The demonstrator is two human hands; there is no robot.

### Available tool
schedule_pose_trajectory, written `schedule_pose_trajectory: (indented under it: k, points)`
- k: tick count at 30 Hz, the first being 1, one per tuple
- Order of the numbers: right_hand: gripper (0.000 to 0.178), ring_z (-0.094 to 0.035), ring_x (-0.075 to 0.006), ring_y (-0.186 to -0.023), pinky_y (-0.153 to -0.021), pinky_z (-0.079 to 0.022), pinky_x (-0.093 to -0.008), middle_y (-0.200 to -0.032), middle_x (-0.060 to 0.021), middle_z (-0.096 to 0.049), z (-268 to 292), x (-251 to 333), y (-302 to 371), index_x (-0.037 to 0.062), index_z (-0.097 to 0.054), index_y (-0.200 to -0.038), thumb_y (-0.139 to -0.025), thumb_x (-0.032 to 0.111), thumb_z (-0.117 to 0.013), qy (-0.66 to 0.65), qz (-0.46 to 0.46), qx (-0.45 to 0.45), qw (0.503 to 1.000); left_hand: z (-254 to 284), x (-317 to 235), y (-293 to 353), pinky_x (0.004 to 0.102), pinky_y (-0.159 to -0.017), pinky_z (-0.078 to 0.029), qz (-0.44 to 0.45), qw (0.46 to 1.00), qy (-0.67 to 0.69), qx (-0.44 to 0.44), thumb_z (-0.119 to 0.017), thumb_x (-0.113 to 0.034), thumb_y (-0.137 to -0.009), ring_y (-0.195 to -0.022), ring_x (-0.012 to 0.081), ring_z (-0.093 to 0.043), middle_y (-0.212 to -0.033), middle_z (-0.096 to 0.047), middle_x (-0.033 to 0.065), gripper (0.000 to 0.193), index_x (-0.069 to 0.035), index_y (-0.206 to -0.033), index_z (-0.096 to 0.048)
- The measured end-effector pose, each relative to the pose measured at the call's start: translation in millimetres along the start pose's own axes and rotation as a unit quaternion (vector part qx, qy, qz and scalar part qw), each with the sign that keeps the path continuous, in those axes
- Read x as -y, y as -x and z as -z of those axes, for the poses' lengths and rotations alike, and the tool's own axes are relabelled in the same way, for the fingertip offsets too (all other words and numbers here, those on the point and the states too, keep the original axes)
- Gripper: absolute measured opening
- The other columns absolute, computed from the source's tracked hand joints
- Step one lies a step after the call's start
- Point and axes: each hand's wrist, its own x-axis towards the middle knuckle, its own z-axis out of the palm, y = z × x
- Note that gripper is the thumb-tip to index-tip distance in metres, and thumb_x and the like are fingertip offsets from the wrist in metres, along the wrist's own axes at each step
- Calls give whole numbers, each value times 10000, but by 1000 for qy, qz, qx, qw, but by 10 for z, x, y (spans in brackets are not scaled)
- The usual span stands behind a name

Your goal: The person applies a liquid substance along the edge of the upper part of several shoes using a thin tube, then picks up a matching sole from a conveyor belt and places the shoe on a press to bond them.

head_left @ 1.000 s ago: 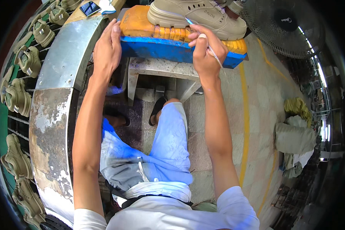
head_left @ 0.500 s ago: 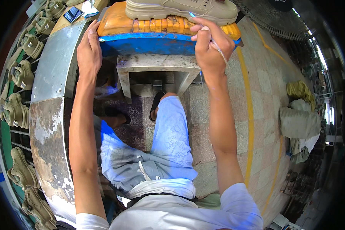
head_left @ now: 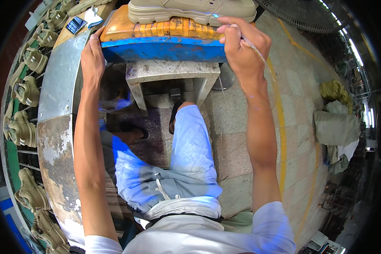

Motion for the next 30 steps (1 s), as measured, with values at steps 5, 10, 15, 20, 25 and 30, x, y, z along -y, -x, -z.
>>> schedule_pose_trajectory:
  k: [5,10,15,20,25,30]
  points:
    - [182,-687,-279,-590,-557,-522,-357,-735,-147,-717,82,26,70,61,-801,-956,-867,55,-641,-15,7,-13,1000,-68,115,-198,365,-923,-511,26,998,20,47,-275,-416,-1175,-932,241,-661,-1045,-755,151,570,-113,-1398,-703]
    - [185,-686,-268,-585,-549,-522,-358,-724,-143,-710,270,83,166,51,-792,-961,-886,47,-623,-14,-19,-11,1000,-107,255,-446,353,-972,-492,24,995,35,91,-262,-436,-1176,-1003,235,-656,-1144,-755,152,579,-131,-1432,-682]
    - [241,-692,-187,-648,-606,-536,-318,-723,-108,-713,520,100,205,9,-789,-981,-916,32,-558,7,-7,9,1000,-199,216,-627,346,-1118,-427,65,987,30,145,-283,-464,-1166,-1266,266,-631,-1351,-707,162,586,-118,-1458,-655]
    - [203,-670,-256,-558,-533,-512,-356,-680,-143,-688,738,86,112,54,-797,-925,-906,67,-595,-10,-8,-11,1000,-235,560,-849,296,-903,-495,116,977,104,144,-404,-396,-1165,-1013,159,-632,-1177,-720,60,512,-63,-1501,-597]
    - [241,-623,-141,-534,-511,-465,-295,-617,-82,-665,1265,144,15,25,-801,-920,-921,46,-560,-16,-17,-52,998,-359,469,-709,260,-598,-387,144,967,187,95,-457,-181,-1129,-694,61,-444,-803,-517,-41,440,-95,-1550,-555]
    - [351,-596,-118,-534,-514,-471,-277,-632,-54,-665,958,307,126,20,-781,-1154,-986,105,-485,-188,-154,-18,970,-93,323,-172,285,-778,-486,44,988,139,-51,-465,-140,-1104,-832,101,-540,-1051,-650,31,421,0,-1481,-590]
